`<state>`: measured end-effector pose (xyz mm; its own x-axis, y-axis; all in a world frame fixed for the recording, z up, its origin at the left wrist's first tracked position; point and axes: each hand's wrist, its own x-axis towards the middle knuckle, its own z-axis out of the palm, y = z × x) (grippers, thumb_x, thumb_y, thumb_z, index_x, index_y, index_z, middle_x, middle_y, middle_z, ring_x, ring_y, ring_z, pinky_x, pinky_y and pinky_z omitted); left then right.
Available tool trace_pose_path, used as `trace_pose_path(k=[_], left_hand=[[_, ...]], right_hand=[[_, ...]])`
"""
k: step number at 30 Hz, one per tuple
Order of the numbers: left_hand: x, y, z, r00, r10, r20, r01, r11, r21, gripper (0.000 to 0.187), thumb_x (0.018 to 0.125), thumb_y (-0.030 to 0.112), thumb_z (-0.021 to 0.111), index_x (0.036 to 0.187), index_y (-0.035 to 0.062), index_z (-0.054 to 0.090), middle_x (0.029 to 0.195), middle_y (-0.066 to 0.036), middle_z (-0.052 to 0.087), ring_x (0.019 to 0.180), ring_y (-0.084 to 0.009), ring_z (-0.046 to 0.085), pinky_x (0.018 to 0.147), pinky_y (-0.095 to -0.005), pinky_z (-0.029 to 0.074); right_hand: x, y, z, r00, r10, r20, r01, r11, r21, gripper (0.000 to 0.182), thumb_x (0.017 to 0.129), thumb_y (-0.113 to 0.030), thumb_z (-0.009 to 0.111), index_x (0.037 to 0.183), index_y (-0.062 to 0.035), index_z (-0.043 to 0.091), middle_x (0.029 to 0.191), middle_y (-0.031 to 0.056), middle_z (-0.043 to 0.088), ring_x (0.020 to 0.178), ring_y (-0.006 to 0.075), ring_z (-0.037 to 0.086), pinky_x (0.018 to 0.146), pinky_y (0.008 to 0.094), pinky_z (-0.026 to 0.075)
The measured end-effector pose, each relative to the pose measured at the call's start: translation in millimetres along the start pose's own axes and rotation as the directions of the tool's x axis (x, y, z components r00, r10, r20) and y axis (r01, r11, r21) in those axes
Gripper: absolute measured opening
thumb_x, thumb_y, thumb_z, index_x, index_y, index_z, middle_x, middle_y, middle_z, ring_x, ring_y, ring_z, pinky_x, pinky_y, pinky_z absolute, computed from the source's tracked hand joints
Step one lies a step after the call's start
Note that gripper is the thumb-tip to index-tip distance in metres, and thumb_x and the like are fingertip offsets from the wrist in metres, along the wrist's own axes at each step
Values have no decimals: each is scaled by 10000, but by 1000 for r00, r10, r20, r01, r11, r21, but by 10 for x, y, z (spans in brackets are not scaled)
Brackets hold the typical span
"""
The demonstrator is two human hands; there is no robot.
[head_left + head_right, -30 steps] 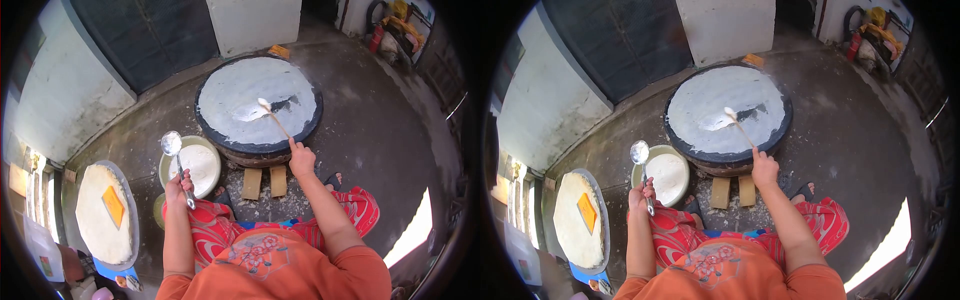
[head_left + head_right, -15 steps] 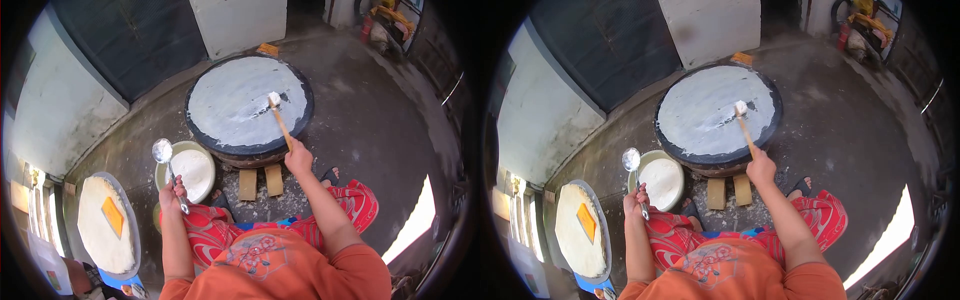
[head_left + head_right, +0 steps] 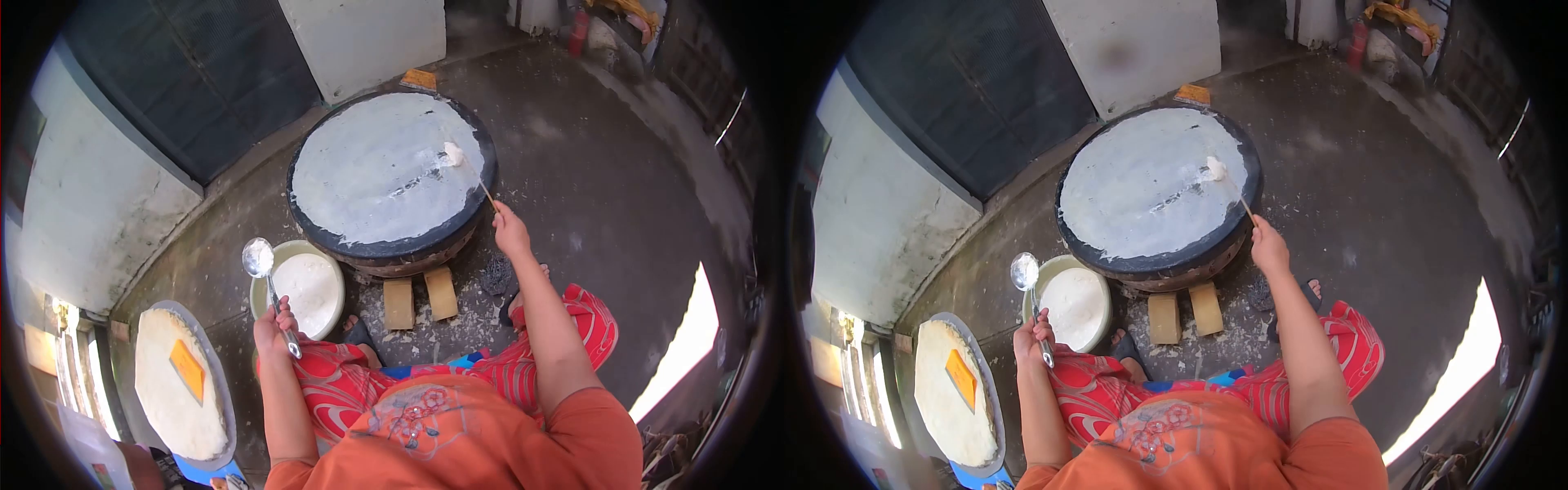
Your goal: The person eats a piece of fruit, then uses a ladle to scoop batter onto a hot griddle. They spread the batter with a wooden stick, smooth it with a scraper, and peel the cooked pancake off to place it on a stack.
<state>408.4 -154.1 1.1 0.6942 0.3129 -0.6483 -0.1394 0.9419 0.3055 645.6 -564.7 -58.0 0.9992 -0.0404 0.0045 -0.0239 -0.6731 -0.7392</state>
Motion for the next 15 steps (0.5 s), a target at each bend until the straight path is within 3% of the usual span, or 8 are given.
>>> trace_pose_path(k=[4, 6, 7, 9, 10, 13, 15], left_hand=[[-28, -6, 57, 999, -39, 10, 39, 999, 11, 345, 945, 218, 292, 1043, -78, 441, 760, -65, 458, 511, -87, 380, 394, -194, 325], [-47, 0, 56, 999, -38, 24, 37, 999, 33, 342, 945, 215, 294, 1047, -77, 440, 757, -65, 456, 509, -86, 377, 393, -194, 324], [-56, -6, 53, 998, -39, 40, 37, 998, 52, 338, 945, 212, 295, 1050, -75, 440, 754, -64, 454, 507, -85, 374, 392, -193, 322], [-73, -8, 52, 997, -30, 65, 24, 996, 86, 335, 944, 211, 299, 1054, -73, 440, 753, -65, 453, 505, -84, 369, 391, -192, 319], [-87, -19, 55, 996, -23, 89, 12, 992, 123, 332, 943, 209, 302, 1058, -70, 440, 752, -65, 451, 503, -83, 365, 390, -192, 316], [-215, -132, 187, 994, -15, 107, -7, 979, 204, 322, 941, 202, 309, 1066, -64, 441, 750, -66, 450, 500, -80, 357, 389, -190, 308], [-310, -234, 289, 995, -2, 99, -23, 969, 246, 323, 938, 195, 318, 1091, -64, 438, 745, -66, 451, 500, -80, 357, 390, -187, 301]], right_hand=[[332, 260, 3, 995, 95, 32, -98, 991, 94, 290, 873, -187, 460, 1144, -153, 560, 852, 104, 630, 782, 240, 608, 706, 348, 462], [146, 85, -154, 972, 44, 229, -68, 993, 98, 273, 866, -149, 480, 1116, -140, 590, 766, 81, 618, 680, 165, 586, 646, 296, 459], [152, 168, -172, 972, 44, 229, -67, 993, 96, 273, 866, -149, 480, 1116, -140, 590, 766, 81, 618, 680, 165, 586, 646, 296, 459], [139, 235, -270, 953, 14, 302, -127, 925, 357, 278, 861, -121, 488, 1117, -125, 595, 720, 51, 594, 629, 105, 539, 606, 259, 447], [109, 253, -273, 966, 141, 219, -220, 893, 394, 289, 870, -128, 469, 1134, -108, 584, 706, 32, 573, 613, 84, 510, 596, 242, 436], [47, 238, -18, 976, 195, 95, -216, 919, 329, 288, 870, -152, 469, 1134, -133, 583, 770, 71, 617, 665, 134, 567, 641, 271, 456], [-60, 173, 245, 991, -22, 132, 3, 990, 141, 287, 848, -206, 496, 1121, -189, 585, 956, 120, 632, 869, 243, 610, 758, 330, 460]])
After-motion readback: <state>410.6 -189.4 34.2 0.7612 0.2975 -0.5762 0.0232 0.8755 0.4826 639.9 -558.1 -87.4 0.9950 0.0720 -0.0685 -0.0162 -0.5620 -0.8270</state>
